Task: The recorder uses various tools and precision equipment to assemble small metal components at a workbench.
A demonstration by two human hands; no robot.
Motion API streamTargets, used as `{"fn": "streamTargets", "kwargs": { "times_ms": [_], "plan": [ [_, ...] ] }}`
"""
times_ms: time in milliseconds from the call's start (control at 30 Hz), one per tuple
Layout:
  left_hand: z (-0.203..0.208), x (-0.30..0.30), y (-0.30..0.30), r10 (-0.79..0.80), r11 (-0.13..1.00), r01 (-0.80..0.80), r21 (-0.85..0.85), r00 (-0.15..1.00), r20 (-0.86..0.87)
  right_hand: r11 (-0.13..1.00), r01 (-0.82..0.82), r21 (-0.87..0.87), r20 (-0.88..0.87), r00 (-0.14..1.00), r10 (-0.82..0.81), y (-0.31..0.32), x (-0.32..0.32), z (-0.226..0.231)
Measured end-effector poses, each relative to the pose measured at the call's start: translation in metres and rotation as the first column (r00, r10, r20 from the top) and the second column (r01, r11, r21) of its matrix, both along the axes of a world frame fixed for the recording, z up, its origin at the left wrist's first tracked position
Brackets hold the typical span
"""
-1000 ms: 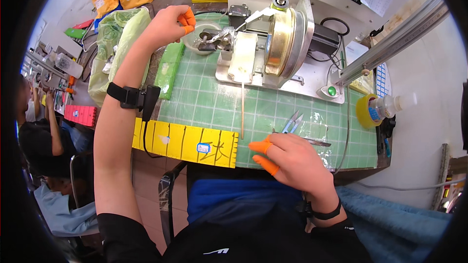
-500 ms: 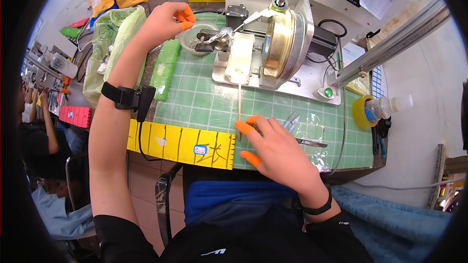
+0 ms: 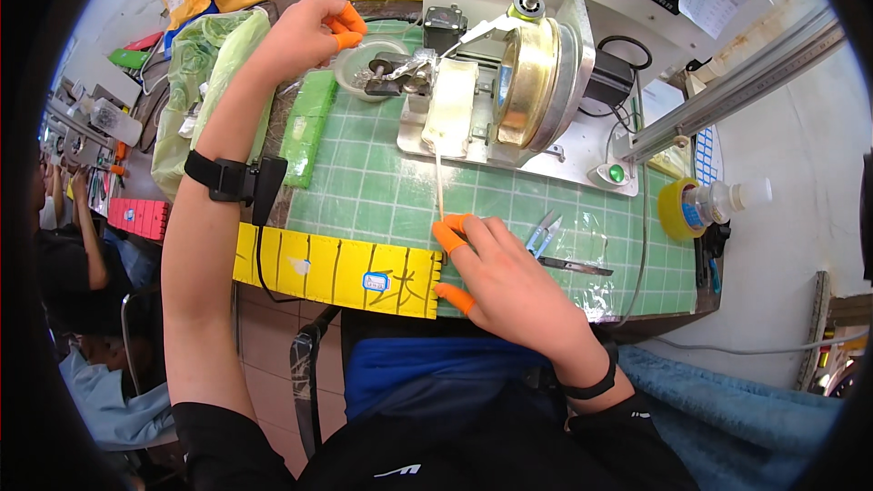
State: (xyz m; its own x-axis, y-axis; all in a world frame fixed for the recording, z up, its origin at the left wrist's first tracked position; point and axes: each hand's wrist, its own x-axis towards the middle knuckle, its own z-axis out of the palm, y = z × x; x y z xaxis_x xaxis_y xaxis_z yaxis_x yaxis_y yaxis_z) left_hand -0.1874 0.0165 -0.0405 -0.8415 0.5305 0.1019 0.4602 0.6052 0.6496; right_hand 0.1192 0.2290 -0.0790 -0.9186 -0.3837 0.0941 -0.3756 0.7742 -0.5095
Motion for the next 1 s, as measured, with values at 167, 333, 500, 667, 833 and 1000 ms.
{"fn": "streamTargets", "kwargs": {
  "times_ms": [167,333,500,667,833,1000],
  "plan": [
    [-0.003,-0.004,-0.004,-0.014,1.000,0.014,-0.013,1.000,0.015,1.000,0.000,-0.003,-0.005,1.000,0.000,0.000,-0.003,-0.003],
    [-0.007,-0.013,-0.007,-0.093,0.996,0.093,0.002,0.995,-0.037,1.000,0.016,-0.016,0.004,1.000,-0.016,0.000,-0.003,-0.003],
    [-0.001,-0.009,0.000,-0.231,0.969,0.213,-0.129,0.963,-0.141,1.000,0.017,-0.013,0.000,1.000,-0.017,0.002,-0.002,-0.004],
    [-0.006,-0.008,-0.003,-0.426,0.895,0.284,-0.345,0.774,-0.468,1.000,0.012,-0.016,-0.016,1.000,-0.013,0.003,0.001,-0.004],
    [0.036,0.055,-0.021,-0.124,0.989,0.115,-0.098,0.987,-0.100,0.991,0.090,-0.104,-0.036,0.995,-0.094,0.011,0.002,0.000],
    [0.027,0.169,-0.026,-0.233,0.925,0.206,0.320,0.971,0.046,0.926,0.089,-0.367,-0.259,0.946,-0.194,-0.003,-0.013,0.012]
  ]
}}
